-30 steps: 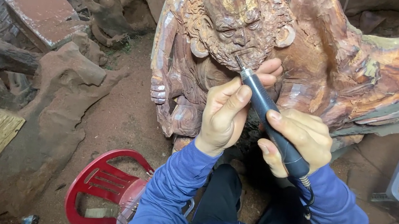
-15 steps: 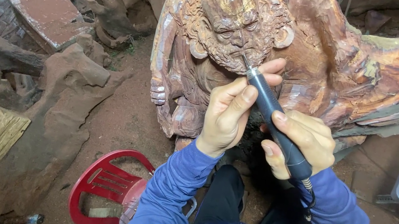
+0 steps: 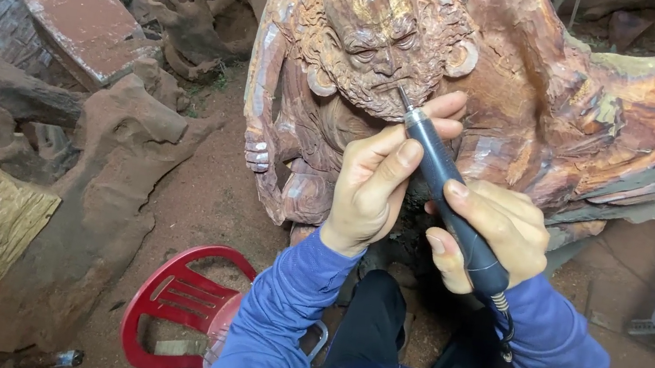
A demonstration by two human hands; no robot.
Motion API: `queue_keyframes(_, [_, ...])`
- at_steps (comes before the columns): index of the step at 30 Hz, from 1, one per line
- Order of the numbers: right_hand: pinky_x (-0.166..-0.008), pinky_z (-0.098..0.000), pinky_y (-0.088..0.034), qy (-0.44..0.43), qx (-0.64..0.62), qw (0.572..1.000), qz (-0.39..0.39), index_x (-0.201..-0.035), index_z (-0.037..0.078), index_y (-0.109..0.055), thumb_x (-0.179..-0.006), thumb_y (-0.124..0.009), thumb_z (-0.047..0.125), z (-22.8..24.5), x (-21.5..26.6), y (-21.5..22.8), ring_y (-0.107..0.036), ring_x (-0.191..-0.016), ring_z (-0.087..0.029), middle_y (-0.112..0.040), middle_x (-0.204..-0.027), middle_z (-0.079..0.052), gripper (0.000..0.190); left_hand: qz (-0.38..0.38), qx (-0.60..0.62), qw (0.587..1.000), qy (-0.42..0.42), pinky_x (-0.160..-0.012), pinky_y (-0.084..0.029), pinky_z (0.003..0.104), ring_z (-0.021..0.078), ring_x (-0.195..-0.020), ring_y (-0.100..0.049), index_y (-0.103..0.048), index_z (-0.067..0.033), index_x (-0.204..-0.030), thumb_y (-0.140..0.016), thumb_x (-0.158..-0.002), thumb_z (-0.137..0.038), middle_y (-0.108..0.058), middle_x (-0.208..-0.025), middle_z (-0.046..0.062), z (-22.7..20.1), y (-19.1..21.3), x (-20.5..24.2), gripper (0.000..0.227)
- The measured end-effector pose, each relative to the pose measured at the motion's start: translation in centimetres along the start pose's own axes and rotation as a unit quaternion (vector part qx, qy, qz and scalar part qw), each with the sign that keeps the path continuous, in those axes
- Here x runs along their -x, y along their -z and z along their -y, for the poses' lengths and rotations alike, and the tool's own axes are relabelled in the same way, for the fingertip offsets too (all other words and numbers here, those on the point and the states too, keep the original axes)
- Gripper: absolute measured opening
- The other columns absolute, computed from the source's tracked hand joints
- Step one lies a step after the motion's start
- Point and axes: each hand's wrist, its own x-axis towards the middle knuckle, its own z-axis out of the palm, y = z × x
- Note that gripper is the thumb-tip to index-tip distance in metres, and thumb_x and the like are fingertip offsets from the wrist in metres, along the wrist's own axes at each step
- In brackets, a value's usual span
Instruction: Carving intricate details into a large wooden sculpture using a handheld rotary tool
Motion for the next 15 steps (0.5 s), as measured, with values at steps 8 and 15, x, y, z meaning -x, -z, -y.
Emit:
queue_keyframes(8, [-0.054, -0.0477, -0.058, 0.006, -0.004, 1.0, 0.004, -0.105, -0.017, -0.07, -0.082, -0.073, 0.008, -0.22, 0.26, 0.01, -0.069, -0.059, -0.037, -0.073, -0.079, -0.023, 0.035, -0.006, 0.022, 1.0, 0.006, -0.118, -0.045, 0.045, 0.0385, -0.139, -0.053, -0.067, 0.0118, -0.124, -0.058, -0.105, -0.018, -0.056, -0.145, 0.03, -0.09, 0.25, -0.16, 0.037])
queue_keyframes(15, [-0.052, -0.0443, -0.056, -0.005, 0.009, 1.0, -0.008, -0.107, -0.02, -0.069, -0.083, -0.073, 0.007, 0.03, -0.09, 0.1, -0.067, -0.058, -0.035, -0.071, -0.077, -0.022, 0.036, -0.007, -0.025, 1.0, 0.007, -0.118, -0.046, 0.045, 0.0361, -0.138, -0.054, -0.068, 0.0098, -0.124, -0.059, -0.105, -0.02, -0.057, -0.144, 0.029, -0.04, -0.48, -0.25, 0.036])
